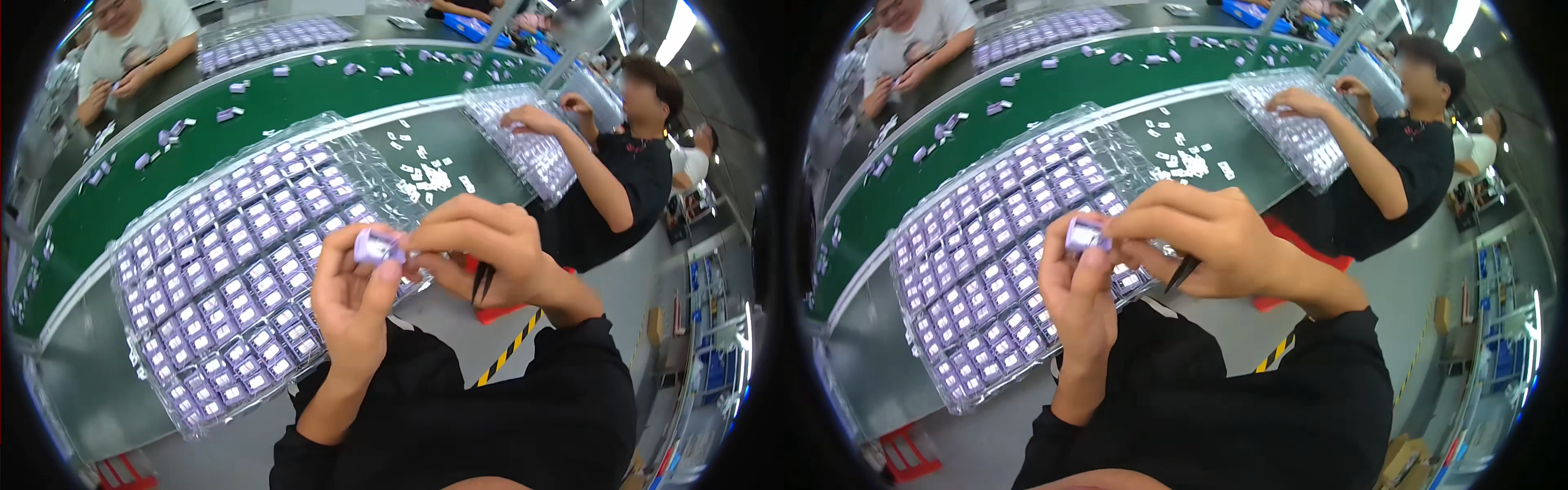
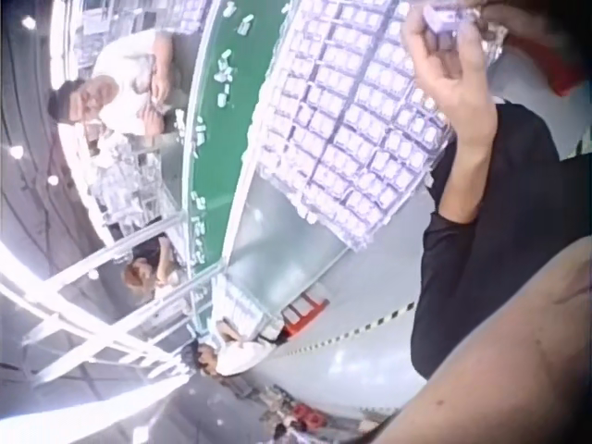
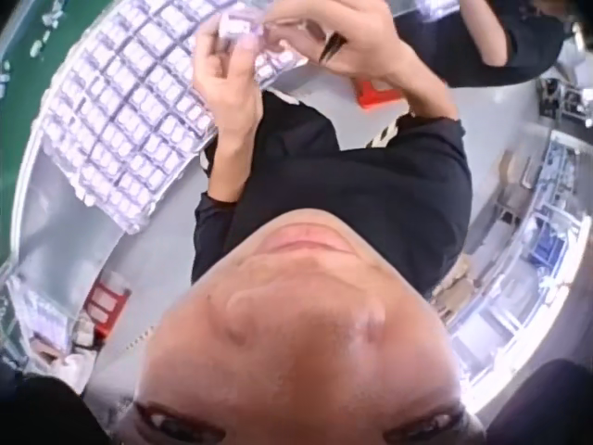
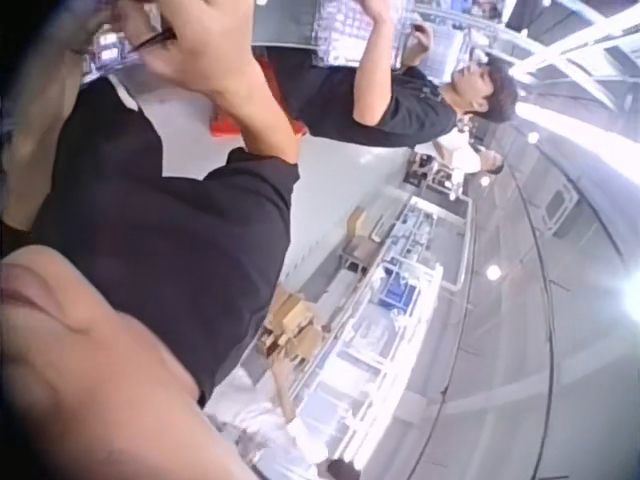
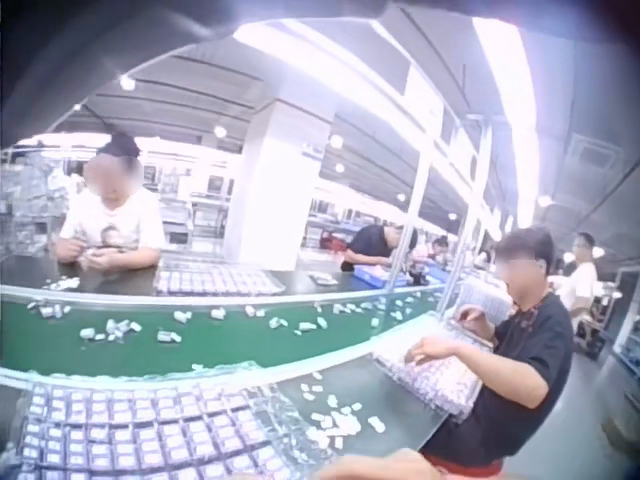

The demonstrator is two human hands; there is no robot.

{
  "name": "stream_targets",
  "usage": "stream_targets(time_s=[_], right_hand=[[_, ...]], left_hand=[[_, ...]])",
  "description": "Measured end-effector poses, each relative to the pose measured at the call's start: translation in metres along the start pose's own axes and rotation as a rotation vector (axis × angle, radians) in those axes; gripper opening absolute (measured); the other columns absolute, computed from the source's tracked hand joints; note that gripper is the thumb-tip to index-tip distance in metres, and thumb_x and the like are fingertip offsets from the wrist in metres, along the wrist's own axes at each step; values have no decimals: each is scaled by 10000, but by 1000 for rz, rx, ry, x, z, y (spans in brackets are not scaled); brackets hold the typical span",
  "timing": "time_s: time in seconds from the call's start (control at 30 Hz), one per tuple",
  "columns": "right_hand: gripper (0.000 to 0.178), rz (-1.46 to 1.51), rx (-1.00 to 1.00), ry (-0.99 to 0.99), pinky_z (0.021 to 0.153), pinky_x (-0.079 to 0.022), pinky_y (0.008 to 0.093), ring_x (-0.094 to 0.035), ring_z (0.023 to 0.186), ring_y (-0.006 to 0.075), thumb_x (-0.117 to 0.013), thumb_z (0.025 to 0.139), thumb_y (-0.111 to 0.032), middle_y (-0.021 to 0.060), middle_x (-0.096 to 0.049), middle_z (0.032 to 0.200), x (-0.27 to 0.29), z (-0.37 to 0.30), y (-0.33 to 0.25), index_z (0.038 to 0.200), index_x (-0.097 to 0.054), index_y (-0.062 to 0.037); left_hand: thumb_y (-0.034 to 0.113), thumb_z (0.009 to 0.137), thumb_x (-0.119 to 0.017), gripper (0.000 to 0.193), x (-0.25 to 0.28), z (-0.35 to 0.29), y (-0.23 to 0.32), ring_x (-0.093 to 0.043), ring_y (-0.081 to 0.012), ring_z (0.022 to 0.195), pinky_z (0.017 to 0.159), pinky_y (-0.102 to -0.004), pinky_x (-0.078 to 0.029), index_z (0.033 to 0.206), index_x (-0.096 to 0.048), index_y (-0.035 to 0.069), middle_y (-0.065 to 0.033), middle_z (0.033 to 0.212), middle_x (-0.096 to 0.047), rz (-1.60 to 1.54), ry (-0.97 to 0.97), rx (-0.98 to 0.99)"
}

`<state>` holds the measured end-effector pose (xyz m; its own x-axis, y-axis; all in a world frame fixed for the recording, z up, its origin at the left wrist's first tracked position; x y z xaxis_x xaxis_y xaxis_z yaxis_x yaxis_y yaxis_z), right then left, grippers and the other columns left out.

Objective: Assembling small electronic components into plastic housings on a production line.

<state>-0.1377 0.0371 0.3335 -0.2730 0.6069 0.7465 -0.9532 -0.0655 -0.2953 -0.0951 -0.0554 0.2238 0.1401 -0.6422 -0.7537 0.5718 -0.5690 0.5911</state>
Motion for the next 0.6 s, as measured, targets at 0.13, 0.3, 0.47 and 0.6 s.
stream_targets(time_s=[0.13,0.3,0.47,0.6], right_hand=[[292,-13,4,67,447,-429,216,-551,525,84,-767,752,-2,60,-667,889,4,14,-1,1029,-693,-59],[285,-21,-28,6,454,-386,197,-485,496,44,-805,720,-32,58,-631,976,2,34,-9,989,-727,-83],[850,228,62,210,531,-438,251,-537,495,80,-849,738,-327,239,-562,1250,34,64,-30,1367,-405,35],[776,-45,106,-271,655,-498,289,-595,639,160,-698,844,-486,281,-540,1224,63,82,-57,1097,-471,212]], left_hand=[[58,937,-584,295,-6,16,7,-615,-154,879,792,-309,-517,1202,-519,-55,-123,1084,-604,-72,-16,-23],[59,942,-573,262,6,17,15,-608,-150,902,781,-300,-526,1172,-500,-43,-127,1067,-608,-89,31,-107],[68,939,-573,247,15,17,17,-595,-150,876,755,-295,-527,1150,-498,-37,-139,1049,-605,-54,88,-167],[90,927,-601,270,13,12,5,-586,-140,872,749,-290,-520,1152,-500,-18,-131,1049,-597,18,65,-87]])
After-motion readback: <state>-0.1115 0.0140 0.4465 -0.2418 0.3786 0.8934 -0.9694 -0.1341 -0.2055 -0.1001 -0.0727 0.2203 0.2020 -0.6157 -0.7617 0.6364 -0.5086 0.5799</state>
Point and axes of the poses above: each hand's wrist, its own z-axis towards the middle knuckle, its own x-axis out of the back of the hand, y = z × x, the point moved 9 cm from there along z, towards the middle knuckle
